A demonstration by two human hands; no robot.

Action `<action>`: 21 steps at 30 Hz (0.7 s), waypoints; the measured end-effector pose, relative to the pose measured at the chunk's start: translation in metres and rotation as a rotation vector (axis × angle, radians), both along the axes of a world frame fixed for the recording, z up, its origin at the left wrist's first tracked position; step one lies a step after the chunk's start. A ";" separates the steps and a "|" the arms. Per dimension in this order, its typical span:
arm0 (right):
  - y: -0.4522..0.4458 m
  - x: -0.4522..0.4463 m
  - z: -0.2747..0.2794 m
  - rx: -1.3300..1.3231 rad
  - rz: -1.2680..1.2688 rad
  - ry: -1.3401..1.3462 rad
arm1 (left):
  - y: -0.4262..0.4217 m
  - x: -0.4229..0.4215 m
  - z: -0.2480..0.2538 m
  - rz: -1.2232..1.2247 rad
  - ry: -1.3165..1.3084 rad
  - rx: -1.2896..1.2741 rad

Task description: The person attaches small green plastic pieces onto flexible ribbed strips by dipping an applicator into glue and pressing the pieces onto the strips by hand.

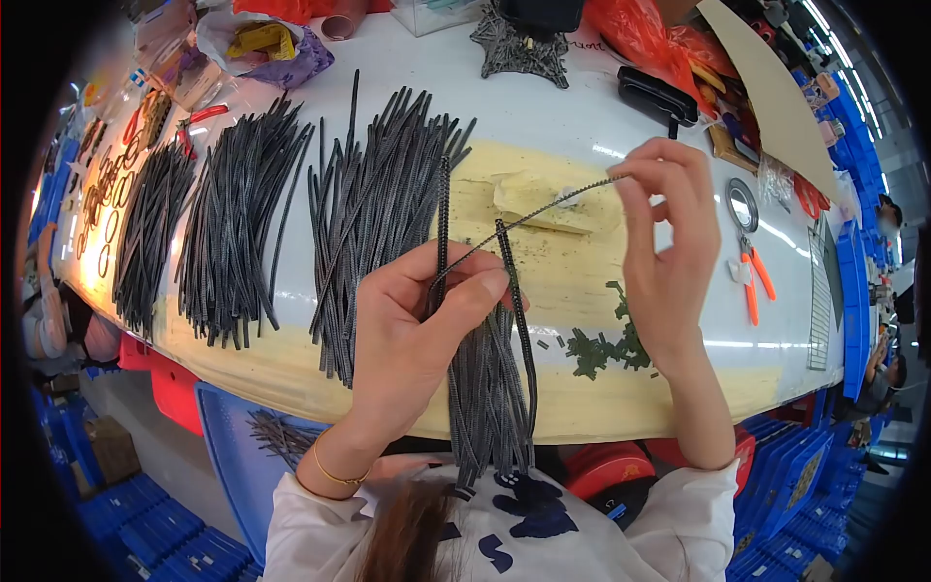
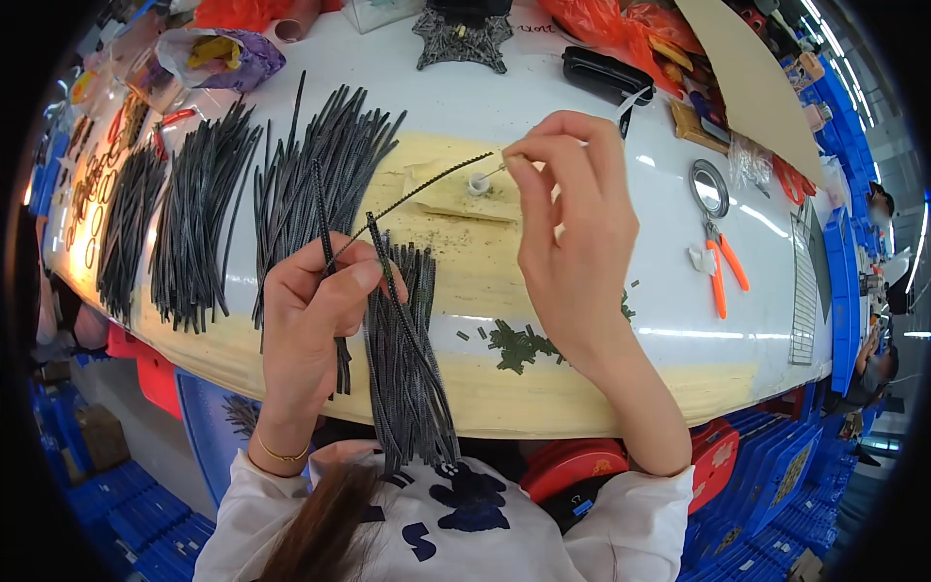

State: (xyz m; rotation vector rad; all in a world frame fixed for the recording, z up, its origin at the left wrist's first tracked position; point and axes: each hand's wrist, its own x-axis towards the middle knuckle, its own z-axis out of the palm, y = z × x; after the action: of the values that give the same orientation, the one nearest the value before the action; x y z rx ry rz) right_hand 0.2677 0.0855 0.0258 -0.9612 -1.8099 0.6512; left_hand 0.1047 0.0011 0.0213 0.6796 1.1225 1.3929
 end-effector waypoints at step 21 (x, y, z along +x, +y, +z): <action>-0.050 -0.016 0.035 -0.632 0.343 0.091 | -0.038 0.000 0.013 0.086 0.371 0.147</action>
State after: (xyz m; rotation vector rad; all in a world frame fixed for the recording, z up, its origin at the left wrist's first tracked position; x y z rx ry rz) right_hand 0.2521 0.0354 0.0612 -0.9993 -1.7287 1.5183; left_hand 0.1048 -0.0374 0.0343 1.0365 1.3594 1.4695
